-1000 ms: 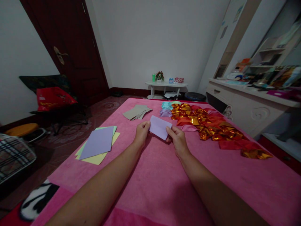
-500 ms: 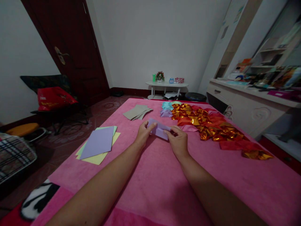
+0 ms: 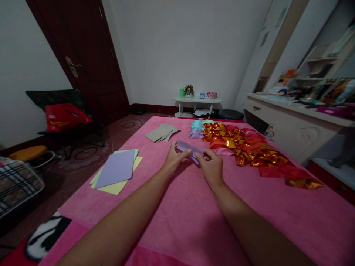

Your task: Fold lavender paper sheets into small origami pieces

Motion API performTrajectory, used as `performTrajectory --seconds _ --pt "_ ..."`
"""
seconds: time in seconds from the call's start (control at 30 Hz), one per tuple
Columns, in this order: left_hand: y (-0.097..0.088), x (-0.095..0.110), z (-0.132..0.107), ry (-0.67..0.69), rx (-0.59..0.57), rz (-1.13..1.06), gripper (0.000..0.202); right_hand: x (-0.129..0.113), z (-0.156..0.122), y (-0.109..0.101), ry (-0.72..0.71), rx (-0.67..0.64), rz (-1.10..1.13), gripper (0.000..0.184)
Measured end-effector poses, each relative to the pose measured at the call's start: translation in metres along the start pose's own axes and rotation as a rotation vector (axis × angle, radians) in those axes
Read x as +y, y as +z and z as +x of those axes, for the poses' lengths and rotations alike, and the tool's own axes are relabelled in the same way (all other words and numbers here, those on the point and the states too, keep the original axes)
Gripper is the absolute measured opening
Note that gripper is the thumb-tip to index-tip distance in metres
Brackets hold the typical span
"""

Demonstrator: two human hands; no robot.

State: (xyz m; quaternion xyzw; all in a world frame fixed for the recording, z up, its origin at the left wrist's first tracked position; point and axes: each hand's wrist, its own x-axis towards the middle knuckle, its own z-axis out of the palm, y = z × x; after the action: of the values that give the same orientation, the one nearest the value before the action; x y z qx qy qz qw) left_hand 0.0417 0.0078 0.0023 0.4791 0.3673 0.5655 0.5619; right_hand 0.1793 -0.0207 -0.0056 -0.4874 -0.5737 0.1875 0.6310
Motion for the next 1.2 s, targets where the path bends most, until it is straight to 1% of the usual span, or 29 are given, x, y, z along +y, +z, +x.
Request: performTrajectory --seconds 0.1,0.17,0.3,0.4,0.5,0.57,0.67,0.8,1.0,1.2 --pt "0.0 -0.002 0.0 0.023 -0.024 -0.013 0.065 -0.003 -0.003 0.001 0.076 -0.097 0.071 0.017" --pt "-0.002 -0.005 0.001 0.034 -0.029 -0.033 0.07 -0.005 -0.003 0.0 0.123 -0.091 0.143 0.018" --pt "-0.006 -0.009 0.004 0.027 -0.015 -0.072 0.078 -0.003 0.003 -0.002 0.208 0.019 0.269 0.02" --pt "-0.007 -0.009 0.005 0.046 -0.006 -0.073 0.081 0.002 0.007 -0.003 0.272 0.099 0.321 0.021" --pt "-0.008 -0.009 0.006 0.069 -0.006 -0.095 0.085 0.006 0.009 -0.003 0.315 0.143 0.346 0.021" --pt "-0.009 -0.009 0.008 0.062 0.001 -0.099 0.081 0.007 0.009 -0.003 0.315 0.141 0.349 0.021" --pt "-0.01 -0.01 0.01 0.042 0.023 -0.079 0.071 0.005 0.008 -0.003 0.287 0.106 0.342 0.021" --pt "-0.012 -0.011 0.012 0.061 0.056 -0.075 0.064 0.0 0.007 -0.003 0.272 0.073 0.331 0.021" --pt "-0.012 -0.013 0.013 0.05 0.053 -0.077 0.055 -0.001 0.008 -0.004 0.309 0.135 0.35 0.023" --pt "-0.013 -0.013 0.011 0.059 0.056 -0.099 0.052 0.005 0.009 -0.006 0.306 0.218 0.333 0.024"
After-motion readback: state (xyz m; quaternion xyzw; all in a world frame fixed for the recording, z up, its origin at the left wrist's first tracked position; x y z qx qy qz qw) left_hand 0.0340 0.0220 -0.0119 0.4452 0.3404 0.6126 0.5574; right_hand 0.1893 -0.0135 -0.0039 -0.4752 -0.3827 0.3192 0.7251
